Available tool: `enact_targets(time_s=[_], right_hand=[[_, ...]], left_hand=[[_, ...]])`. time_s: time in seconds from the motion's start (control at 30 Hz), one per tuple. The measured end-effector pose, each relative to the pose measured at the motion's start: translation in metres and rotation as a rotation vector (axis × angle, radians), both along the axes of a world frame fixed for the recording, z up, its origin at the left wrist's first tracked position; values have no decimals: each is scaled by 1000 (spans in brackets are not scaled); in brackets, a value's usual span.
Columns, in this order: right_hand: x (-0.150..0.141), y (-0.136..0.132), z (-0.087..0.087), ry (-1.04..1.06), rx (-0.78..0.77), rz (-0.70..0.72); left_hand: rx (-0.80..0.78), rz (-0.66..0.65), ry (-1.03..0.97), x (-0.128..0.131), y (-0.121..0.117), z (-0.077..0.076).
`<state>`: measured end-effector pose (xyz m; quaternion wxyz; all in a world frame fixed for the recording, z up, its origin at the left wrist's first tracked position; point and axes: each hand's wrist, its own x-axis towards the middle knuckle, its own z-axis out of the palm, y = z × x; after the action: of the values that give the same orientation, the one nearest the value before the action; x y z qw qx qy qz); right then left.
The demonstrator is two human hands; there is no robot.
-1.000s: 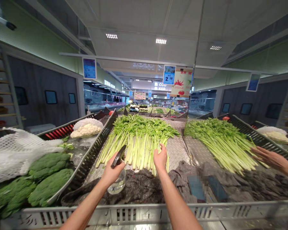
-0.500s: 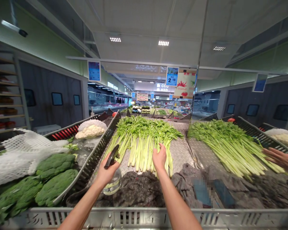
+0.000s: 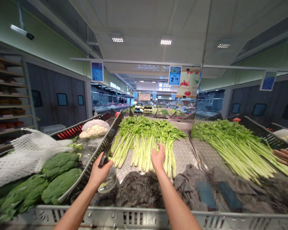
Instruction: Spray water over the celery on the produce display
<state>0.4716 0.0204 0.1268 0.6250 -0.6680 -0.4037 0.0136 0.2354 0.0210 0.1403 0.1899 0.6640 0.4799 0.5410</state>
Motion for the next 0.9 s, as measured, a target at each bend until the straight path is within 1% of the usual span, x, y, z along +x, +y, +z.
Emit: enact_targets(time_s=[0.27,0.5,0.67,0.9], right_hand=[[2,-2,2,13,36,-4],[10,-1,0,-4,65,-26],[13,-5,4,16,53,-24],[17,-9,8,10,34,-18]], left_hand=[[7,-33,-4,5,3,6],[15,-132,-64,18,2,19],[-38,-178,-69,29,2,27],[-13,-219,-63,51,1,26]])
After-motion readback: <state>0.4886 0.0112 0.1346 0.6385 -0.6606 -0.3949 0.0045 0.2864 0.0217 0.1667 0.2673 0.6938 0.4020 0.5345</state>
